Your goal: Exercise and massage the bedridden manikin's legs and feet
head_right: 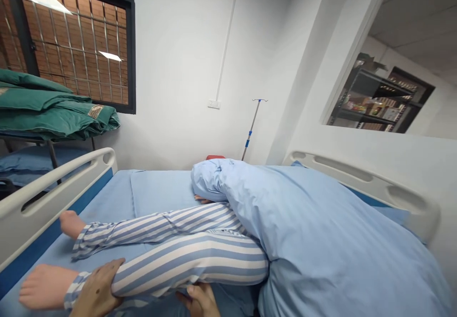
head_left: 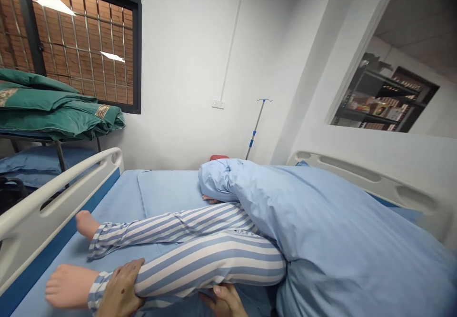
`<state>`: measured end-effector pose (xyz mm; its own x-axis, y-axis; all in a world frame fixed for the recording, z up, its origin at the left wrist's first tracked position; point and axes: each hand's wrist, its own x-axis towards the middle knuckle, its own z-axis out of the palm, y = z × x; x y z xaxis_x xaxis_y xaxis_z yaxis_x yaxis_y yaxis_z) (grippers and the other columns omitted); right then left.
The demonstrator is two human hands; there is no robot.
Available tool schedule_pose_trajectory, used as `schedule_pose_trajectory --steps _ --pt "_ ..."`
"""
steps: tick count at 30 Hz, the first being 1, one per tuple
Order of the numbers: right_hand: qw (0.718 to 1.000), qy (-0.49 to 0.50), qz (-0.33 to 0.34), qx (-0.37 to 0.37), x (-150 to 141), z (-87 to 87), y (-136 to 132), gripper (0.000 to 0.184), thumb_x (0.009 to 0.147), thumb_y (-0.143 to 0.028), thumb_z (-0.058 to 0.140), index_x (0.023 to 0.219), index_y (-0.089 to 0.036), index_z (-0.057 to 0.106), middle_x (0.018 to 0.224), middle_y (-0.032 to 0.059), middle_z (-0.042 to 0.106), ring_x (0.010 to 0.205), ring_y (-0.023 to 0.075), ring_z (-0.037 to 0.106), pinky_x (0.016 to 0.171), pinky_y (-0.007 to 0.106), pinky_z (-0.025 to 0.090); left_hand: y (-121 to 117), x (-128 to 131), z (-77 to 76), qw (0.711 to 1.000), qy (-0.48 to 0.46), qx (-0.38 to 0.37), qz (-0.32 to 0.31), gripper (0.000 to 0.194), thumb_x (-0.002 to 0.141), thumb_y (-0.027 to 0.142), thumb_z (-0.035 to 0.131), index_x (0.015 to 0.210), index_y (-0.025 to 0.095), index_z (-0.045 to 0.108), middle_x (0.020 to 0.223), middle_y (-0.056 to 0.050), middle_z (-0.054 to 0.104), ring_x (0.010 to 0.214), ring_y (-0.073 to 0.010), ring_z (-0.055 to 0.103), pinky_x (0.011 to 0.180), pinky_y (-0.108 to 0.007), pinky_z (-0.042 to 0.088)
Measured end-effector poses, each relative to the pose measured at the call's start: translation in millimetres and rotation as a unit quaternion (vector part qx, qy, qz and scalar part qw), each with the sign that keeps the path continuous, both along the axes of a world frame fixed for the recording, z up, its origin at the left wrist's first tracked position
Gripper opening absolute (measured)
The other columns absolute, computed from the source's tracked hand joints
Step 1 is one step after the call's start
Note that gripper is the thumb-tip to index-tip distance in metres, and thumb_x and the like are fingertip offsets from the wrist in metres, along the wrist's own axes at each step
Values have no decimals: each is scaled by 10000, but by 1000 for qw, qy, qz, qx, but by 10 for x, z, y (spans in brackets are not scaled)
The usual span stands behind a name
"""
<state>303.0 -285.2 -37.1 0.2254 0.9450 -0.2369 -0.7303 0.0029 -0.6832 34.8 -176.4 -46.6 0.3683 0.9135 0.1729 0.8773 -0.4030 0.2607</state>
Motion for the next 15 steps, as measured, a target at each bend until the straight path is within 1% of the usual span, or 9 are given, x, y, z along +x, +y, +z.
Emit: schedule_pose_trajectory --steps 4,7,9,11,13,15 --pt "997 15 -21 -67 -134 -222 22 357 452 -288 759 778 -221 630 968 71 635 1074 315 486 794 453 434 55 -272 51 999 33 2 -9 609 585 196 433 1186 201 531 1213 -67 559 1113 -257 482 943 -376 320" --pt "994 38 -22 -97 -258 -425 68 297 436 -207 738 705 -219 610 847 39 643 1009 290 520 783 445 439 66 -460 58 997 72 -2 -10 609 589 173 424 1186 215 537 1217 -65 554 1105 -257 479 940 -379 306" --pt "994 51 4 -100 -327 -548 98 251 447 -172 716 664 -210 597 774 16 636 930 257 551 782 435 443 61 -546 45 995 96 2 -11 603 598 155 416 1187 210 540 1203 -72 559 1084 -257 483 935 -388 297" --pt "992 60 48 -97 -374 -659 124 212 472 -156 690 659 -199 600 773 11 638 877 230 566 784 419 447 50 -596 9 993 120 7 -9 598 605 142 417 1186 201 543 1186 -84 565 1059 -266 487 921 -401 296" --pt "990 71 82 -89 -399 -774 145 183 494 -155 668 665 -185 612 809 23 650 855 217 570 780 398 452 34 -614 -62 990 139 12 -9 604 597 135 430 1188 193 544 1172 -97 569 1043 -279 486 907 -412 297" --pt "989 88 91 -82 -407 -901 162 159 496 -149 658 648 -174 617 807 31 659 833 208 571 771 375 457 12 -613 -166 988 152 15 -10 619 583 123 441 1190 195 542 1166 -100 568 1036 -283 484 903 -415 296"
